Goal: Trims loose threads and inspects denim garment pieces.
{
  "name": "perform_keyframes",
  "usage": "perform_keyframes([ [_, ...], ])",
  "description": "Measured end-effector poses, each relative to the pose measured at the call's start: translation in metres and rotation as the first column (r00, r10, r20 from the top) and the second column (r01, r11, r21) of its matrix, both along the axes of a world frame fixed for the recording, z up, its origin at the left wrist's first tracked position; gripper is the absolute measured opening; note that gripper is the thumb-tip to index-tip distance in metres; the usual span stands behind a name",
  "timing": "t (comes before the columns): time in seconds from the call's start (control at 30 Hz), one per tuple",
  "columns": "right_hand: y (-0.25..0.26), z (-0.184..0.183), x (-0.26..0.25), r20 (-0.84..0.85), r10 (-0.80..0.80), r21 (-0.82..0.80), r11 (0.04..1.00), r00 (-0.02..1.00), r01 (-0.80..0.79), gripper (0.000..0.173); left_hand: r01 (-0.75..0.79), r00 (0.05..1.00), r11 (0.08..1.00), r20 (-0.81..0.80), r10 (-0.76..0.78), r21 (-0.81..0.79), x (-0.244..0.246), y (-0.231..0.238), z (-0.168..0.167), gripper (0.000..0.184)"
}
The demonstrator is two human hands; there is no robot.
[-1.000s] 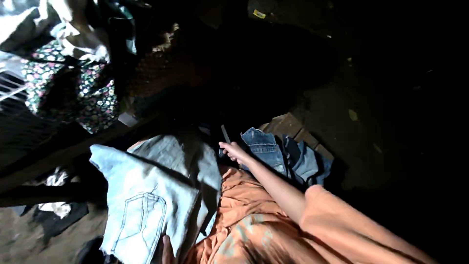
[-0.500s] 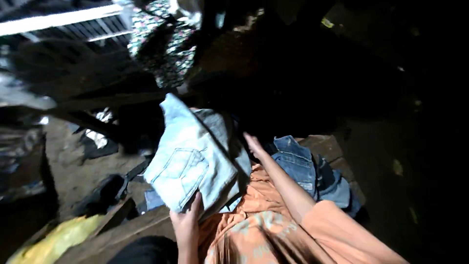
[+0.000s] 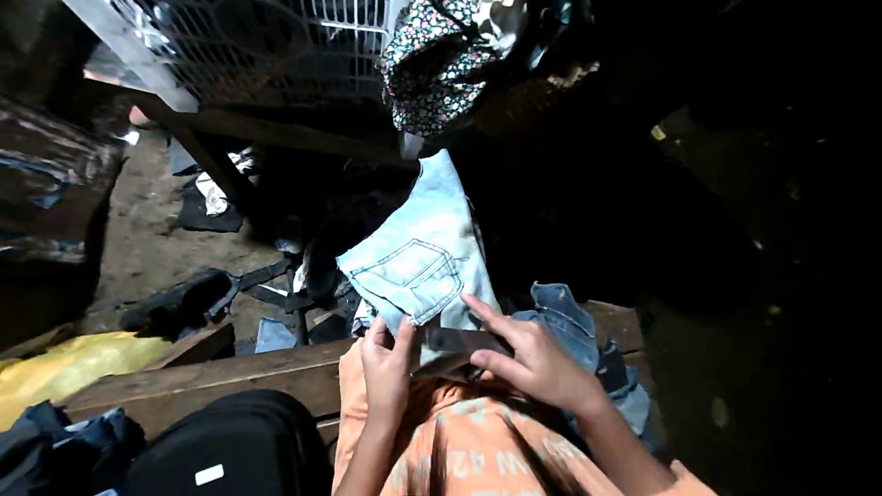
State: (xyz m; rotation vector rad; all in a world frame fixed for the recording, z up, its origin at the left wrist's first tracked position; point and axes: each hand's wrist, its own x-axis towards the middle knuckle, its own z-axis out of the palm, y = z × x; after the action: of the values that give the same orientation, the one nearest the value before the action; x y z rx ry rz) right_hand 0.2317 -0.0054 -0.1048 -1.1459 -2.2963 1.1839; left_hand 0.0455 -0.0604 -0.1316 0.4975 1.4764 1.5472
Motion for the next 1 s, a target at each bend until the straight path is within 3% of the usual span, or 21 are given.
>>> perform_keyframes([
  [0.1,-0.006,-0.003,-0.013,0.080,-0.016,0.145,0.989,0.997,0.005,0.061,-0.016,0.999,1.000,0.035,0.016,-0.002,0.000,-0.002,0.004,0.016],
  [0.33,-0.007,-0.007,-0.029,0.133,-0.134,0.178,0.978,0.982,0.109,0.053,0.027,0.999,0.998,0.030,-0.028,0.054,0.004,-0.009,-0.001,0.019],
  [0.5,0.003,-0.003,-0.028,0.247,-0.106,0.383,0.924,0.963,0.003,0.049,0.051,0.998,0.998,0.036,-0.050,-0.021,0.006,-0.007,-0.001,0.023],
  [0.6,0.010,0.000,-0.026,0.272,-0.045,0.342,0.938,0.961,-0.053,0.051,0.090,0.992,0.991,0.100,-0.080,-0.099,0.004,-0.004,0.000,0.025],
  [0.8,0.009,0.003,-0.023,0.183,-0.005,0.058,0.998,0.983,-0.006,0.052,0.145,0.983,0.986,0.122,-0.136,-0.075,0.006,-0.006,0.002,0.022],
  [1.0,-0.008,-0.017,-0.029,0.093,-0.193,0.300,0.941,0.977,0.158,0.044,0.193,0.980,0.981,0.048,-0.192,-0.028,0.007,-0.010,-0.003,0.020],
])
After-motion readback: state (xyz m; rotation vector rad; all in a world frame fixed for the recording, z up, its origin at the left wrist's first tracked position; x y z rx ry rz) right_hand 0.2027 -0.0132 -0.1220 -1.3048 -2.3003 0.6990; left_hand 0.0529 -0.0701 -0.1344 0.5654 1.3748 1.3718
